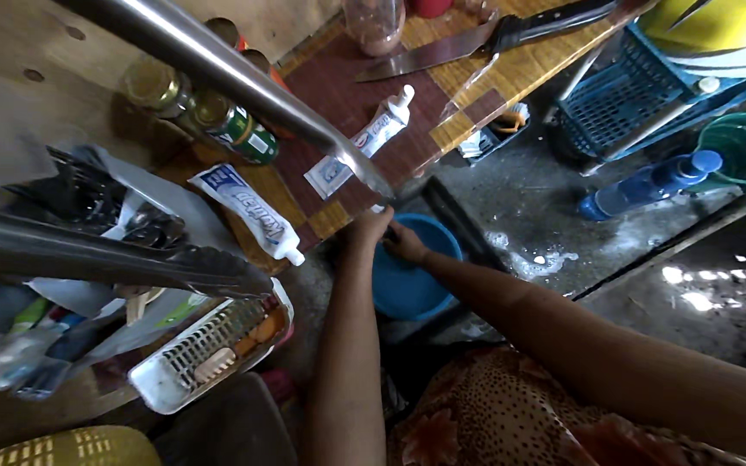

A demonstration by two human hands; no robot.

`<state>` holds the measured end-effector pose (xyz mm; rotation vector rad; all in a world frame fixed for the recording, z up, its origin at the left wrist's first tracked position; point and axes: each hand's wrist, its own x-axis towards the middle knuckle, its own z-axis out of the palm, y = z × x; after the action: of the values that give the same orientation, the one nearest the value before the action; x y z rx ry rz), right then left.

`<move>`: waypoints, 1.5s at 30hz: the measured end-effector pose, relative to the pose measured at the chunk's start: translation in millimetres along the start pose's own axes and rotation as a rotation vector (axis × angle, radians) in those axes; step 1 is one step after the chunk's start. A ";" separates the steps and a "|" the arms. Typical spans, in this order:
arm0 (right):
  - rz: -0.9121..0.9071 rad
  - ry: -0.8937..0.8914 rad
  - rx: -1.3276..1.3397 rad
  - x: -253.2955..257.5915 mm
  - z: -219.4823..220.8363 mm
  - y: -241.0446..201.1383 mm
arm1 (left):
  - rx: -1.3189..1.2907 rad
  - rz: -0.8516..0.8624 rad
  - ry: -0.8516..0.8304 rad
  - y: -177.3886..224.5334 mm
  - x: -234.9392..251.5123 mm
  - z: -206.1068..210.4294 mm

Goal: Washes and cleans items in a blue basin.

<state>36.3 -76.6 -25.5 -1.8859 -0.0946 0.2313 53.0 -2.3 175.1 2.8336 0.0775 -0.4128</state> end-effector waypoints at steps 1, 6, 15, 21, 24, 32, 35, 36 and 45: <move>0.000 0.002 -0.002 0.5 0.9 0.9 | -0.001 0.004 0.008 -1.0 0.6 1.1; 0.024 -0.010 0.002 1.4 0.3 -0.5 | -0.021 0.020 0.006 -1.7 -0.4 1.6; 0.010 -0.003 -0.009 0.7 0.7 -1.0 | -0.051 0.025 -0.001 -6.2 1.0 5.6; 0.010 0.002 -0.001 -0.5 -1.0 -2.9 | -0.074 0.026 0.015 -7.9 1.0 7.3; 0.022 -0.010 0.003 -2.1 -2.3 -6.1 | -0.078 0.046 0.011 -17.3 10.0 17.2; 0.010 -0.011 0.022 -0.7 -1.5 -3.6 | -0.083 0.074 -0.013 -13.6 6.3 13.7; 0.007 0.001 0.018 -0.7 0.4 0.6 | -0.068 0.061 -0.005 -9.6 4.6 14.0; 0.008 0.001 0.019 -0.8 0.6 1.0 | -0.077 0.065 0.009 -10.0 4.7 15.6; 0.040 -0.012 0.020 0.1 0.6 -1.0 | -0.128 -0.022 -0.095 -6.2 3.1 10.2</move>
<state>36.4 -75.7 -24.8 -1.8677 -0.0624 0.2699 52.6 0.8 163.2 2.6852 0.1122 -0.5276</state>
